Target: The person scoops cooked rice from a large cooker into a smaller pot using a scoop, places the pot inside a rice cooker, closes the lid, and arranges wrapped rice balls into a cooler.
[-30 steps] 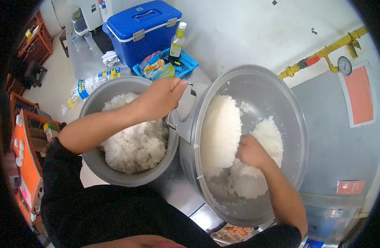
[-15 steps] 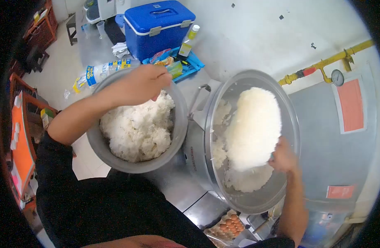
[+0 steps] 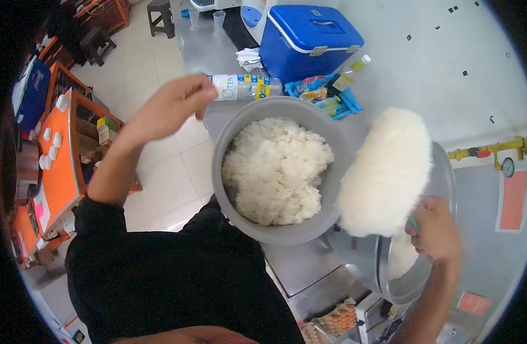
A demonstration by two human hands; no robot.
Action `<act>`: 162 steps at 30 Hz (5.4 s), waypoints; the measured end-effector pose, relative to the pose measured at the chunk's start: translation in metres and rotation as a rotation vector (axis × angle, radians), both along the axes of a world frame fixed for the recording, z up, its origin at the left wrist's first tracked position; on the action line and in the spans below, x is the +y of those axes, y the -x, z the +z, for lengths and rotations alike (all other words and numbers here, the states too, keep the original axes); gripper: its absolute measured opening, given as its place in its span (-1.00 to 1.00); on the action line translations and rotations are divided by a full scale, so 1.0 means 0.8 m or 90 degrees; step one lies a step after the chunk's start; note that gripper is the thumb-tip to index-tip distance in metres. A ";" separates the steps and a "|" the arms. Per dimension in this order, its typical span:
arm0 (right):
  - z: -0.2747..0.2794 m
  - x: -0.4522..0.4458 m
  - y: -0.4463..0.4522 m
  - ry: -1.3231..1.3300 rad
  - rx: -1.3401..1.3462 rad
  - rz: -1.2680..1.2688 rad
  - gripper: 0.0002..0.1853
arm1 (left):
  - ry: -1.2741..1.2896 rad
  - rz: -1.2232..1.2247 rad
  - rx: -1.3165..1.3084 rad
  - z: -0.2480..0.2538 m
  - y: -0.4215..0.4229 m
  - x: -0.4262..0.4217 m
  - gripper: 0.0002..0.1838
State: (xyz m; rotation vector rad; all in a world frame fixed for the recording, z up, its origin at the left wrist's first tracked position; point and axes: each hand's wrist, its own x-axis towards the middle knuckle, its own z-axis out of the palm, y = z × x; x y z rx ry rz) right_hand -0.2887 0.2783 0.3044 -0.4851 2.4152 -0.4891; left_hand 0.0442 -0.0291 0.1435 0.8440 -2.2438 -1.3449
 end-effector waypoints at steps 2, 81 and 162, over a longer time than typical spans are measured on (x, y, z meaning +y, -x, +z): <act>-0.028 -0.035 -0.034 -0.139 0.172 0.272 -0.74 | -0.049 -0.050 -0.033 -0.043 -0.025 0.004 -0.65; -0.202 0.027 -0.200 0.268 0.060 -0.131 -0.69 | -0.303 0.059 0.212 -0.188 -0.004 0.091 -0.74; -0.124 0.175 0.261 -0.436 0.494 0.052 -0.73 | -0.207 0.416 0.314 -0.195 0.046 0.127 -0.94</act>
